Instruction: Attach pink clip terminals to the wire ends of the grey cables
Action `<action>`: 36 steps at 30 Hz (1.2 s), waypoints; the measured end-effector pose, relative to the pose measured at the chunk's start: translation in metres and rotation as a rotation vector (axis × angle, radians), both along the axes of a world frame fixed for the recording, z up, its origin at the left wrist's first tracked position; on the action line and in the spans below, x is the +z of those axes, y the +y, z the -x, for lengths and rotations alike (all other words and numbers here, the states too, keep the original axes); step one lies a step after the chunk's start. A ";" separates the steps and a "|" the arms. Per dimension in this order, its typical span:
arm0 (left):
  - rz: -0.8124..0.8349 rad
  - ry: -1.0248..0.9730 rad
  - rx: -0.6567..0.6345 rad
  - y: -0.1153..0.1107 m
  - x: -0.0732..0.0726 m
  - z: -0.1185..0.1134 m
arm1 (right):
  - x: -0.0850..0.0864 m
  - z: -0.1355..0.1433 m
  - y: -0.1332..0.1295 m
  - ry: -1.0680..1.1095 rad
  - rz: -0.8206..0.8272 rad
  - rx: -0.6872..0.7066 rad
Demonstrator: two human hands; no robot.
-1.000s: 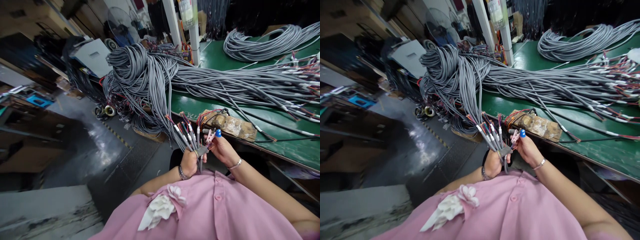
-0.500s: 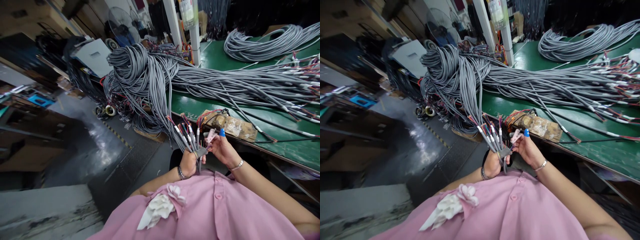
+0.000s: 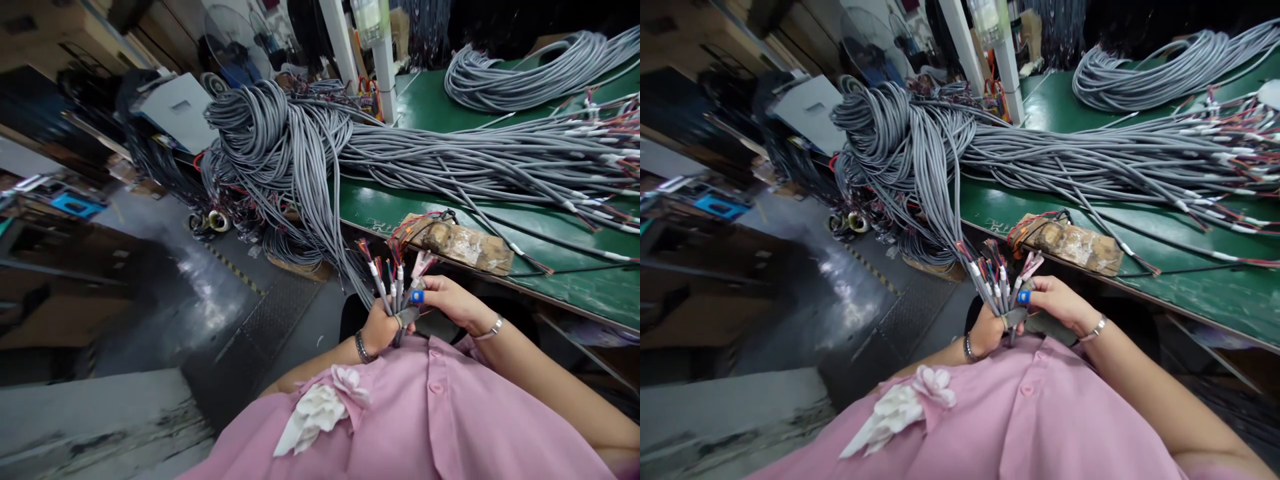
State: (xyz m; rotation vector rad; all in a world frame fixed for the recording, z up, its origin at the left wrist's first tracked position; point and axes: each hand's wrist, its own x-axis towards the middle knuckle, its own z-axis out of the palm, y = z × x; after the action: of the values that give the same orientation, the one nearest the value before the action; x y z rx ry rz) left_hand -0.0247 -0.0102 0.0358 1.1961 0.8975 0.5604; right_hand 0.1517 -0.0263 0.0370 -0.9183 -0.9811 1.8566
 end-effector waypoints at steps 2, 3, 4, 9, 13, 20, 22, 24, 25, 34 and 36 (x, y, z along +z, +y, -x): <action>-0.009 0.029 -0.088 0.001 0.001 0.001 | 0.000 0.005 -0.002 0.020 -0.009 0.041; -0.009 0.035 -0.115 0.002 0.001 0.002 | -0.001 0.005 -0.002 0.025 -0.012 0.043; -0.006 0.033 -0.122 0.002 0.001 0.002 | -0.002 0.005 -0.003 0.025 -0.015 0.032; 0.035 -0.037 0.084 0.003 -0.006 0.000 | -0.010 -0.008 -0.006 -0.028 0.020 -0.131; 0.060 -0.116 0.183 0.003 -0.013 -0.003 | -0.014 -0.009 -0.011 -0.067 0.003 -0.160; 0.037 -0.065 0.059 0.002 -0.004 0.000 | -0.009 0.011 -0.013 -0.042 -0.065 -0.180; 0.014 -0.035 0.001 0.003 0.000 0.001 | -0.008 0.013 -0.013 -0.032 -0.044 -0.173; 0.012 -0.033 0.020 0.003 0.001 0.002 | -0.007 0.014 -0.013 -0.049 -0.017 -0.196; 0.017 -0.041 0.054 0.003 0.001 0.002 | -0.007 0.014 -0.013 -0.068 -0.005 -0.227; 0.056 -0.135 0.210 0.005 -0.007 -0.003 | -0.011 0.010 -0.013 -0.115 -0.012 -0.339; 0.058 -0.143 0.209 0.005 -0.007 -0.002 | -0.010 0.010 -0.013 -0.109 -0.005 -0.326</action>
State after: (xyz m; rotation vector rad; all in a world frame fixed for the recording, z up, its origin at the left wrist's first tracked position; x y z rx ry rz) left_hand -0.0224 -0.0052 0.0288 1.0030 0.9156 0.7740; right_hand 0.1420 -0.0388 0.0265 -1.1142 -0.8427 1.5433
